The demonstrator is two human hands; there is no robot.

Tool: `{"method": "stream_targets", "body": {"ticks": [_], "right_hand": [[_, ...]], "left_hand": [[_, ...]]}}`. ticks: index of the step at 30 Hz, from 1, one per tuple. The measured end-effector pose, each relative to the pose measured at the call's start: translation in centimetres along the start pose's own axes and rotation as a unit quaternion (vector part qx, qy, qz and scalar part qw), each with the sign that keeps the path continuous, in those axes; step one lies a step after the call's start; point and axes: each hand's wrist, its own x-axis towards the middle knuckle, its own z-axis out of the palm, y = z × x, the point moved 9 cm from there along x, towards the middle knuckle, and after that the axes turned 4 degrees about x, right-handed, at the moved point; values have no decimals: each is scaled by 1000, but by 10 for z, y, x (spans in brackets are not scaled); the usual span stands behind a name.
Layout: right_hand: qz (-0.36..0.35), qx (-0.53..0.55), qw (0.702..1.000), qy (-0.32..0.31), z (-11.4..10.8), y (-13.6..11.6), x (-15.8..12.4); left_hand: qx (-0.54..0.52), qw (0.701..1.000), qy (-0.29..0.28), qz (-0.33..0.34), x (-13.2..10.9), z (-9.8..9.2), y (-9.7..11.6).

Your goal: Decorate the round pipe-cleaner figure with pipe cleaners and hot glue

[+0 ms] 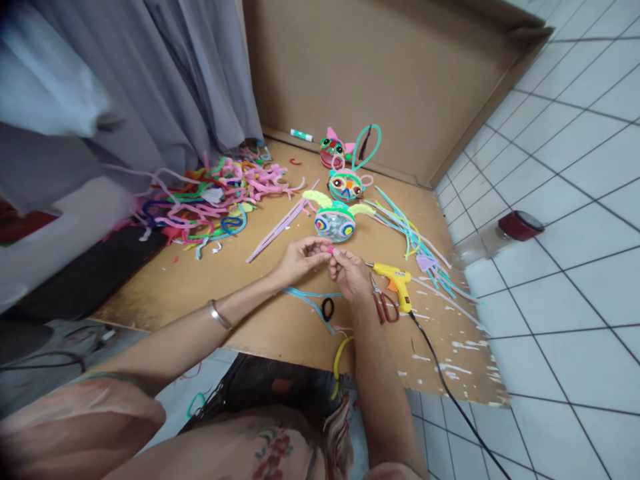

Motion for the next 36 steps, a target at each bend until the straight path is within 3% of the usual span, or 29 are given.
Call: {"method": "stream_targets", "body": {"ticks": [7, 12, 17, 27, 32, 36], "right_hand": [[-30, -17, 999, 12, 1, -6, -2], [-81, -71, 993, 38, -1, -13, -4], [-159, -175, 969, 71, 0, -24, -9], [-170, -164, 965, 118, -10, -26, -8], [-175, -169, 961, 131, -14, -26, -7], [-197, -244, 941, 125, -10, -29, -9]], "left_hand": [[-98, 994, -14, -35, 0, 5, 0], [-72, 994, -5, -78, -2, 4, -2], [-61, 991, 5, -119, -4, 1, -10], [-140, 970, 31, -194, -5, -3, -28], [-143, 971, 11, -191, -4, 2, -25], [-111, 980, 22, -162, -4, -2, -16]]}}
